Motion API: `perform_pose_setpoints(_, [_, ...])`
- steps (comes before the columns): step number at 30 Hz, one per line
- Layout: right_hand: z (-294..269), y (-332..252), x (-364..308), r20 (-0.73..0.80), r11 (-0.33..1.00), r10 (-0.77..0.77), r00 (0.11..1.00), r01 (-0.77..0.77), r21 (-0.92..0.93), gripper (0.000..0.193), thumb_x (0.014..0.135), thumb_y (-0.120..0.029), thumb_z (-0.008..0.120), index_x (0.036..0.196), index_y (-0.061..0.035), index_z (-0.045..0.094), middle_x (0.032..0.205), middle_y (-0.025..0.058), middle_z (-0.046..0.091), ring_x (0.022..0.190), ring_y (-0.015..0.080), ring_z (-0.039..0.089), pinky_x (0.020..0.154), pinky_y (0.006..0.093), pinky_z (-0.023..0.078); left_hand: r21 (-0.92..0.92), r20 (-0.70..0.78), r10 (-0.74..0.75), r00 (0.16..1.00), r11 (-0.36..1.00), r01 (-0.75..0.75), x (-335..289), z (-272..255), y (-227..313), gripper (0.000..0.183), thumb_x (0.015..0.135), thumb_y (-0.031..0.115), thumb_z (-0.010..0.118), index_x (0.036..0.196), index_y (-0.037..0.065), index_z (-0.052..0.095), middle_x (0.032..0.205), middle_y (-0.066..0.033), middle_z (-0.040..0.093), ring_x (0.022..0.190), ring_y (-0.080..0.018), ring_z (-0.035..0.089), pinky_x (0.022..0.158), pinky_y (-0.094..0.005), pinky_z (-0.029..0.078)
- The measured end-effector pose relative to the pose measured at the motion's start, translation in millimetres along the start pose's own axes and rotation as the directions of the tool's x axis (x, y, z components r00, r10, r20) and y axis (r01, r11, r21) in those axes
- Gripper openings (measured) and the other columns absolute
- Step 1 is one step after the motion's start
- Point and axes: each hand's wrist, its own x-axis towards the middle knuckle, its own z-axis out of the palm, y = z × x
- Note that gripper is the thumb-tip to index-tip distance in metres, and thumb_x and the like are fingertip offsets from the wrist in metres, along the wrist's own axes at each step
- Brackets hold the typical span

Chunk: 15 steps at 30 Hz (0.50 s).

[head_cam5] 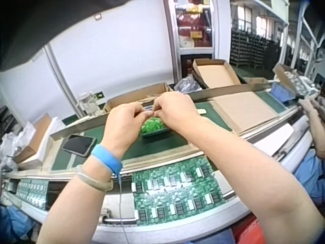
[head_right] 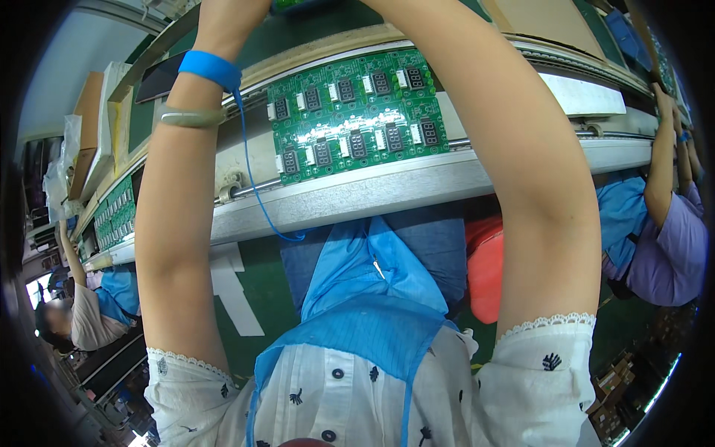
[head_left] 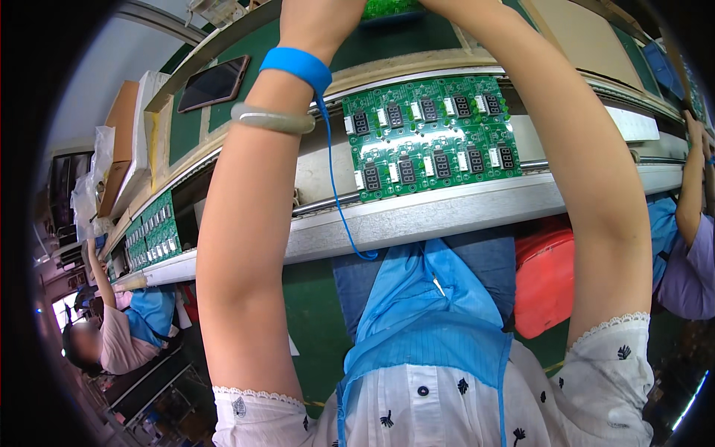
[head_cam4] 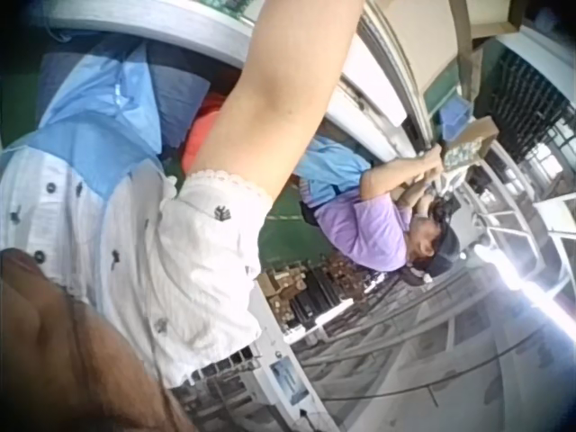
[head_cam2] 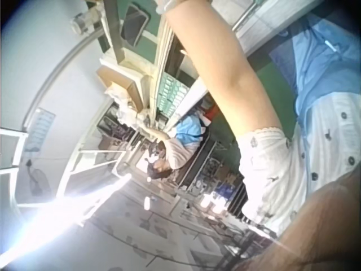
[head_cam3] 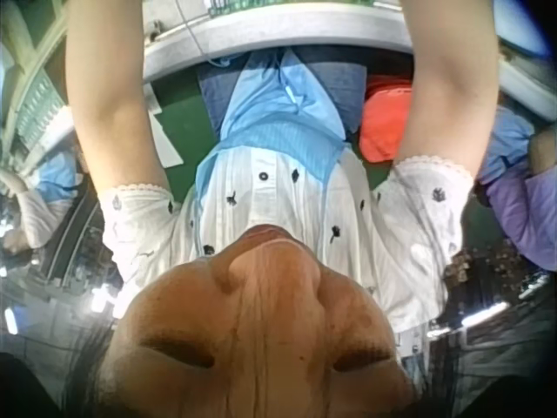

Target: The person inserts small green electronic components into a green circuit board by hand. The person repeatedly picks components from a blue container and places them into specific slots on the board, working on a single board throughout the clip.

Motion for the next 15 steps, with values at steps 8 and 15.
perform_pose_setpoints(8, [-50.3,0.8,-68.3,0.139,0.74,0.267,0.954,-0.295,0.604,0.024,0.093,-0.021,0.068,0.11,-0.0047,0.073,0.1,0.0009,0.071,0.086,0.0051,0.057,0.078,0.0202,0.044,-0.681,0.287,-0.115,0.951,0.673,0.287,-54.1,-16.9,13.4,0.024,0.088,0.017,0.071,0.105,0.001,0.074,0.092,-0.0083,0.073,0.085,-0.0153,0.068,0.08,-0.0279,0.052])
perform_pose_setpoints(15, [-76.9,0.9,-140.6,0.341,0.324,0.311,0.887,-0.436,0.84,0.026,0.091,-0.015,0.069,0.113,-0.0012,0.069,0.103,0.0058,0.07,0.097,0.0102,0.063,0.088,0.0235,0.048,-0.705,0.516,-0.171,0.84,0.472,0.529,-90.7,-29.4,48.9,0.026,0.086,0.013,0.074,0.109,0.001,0.072,0.099,-0.0081,0.072,0.096,-0.0146,0.067,0.088,-0.0248,0.05])
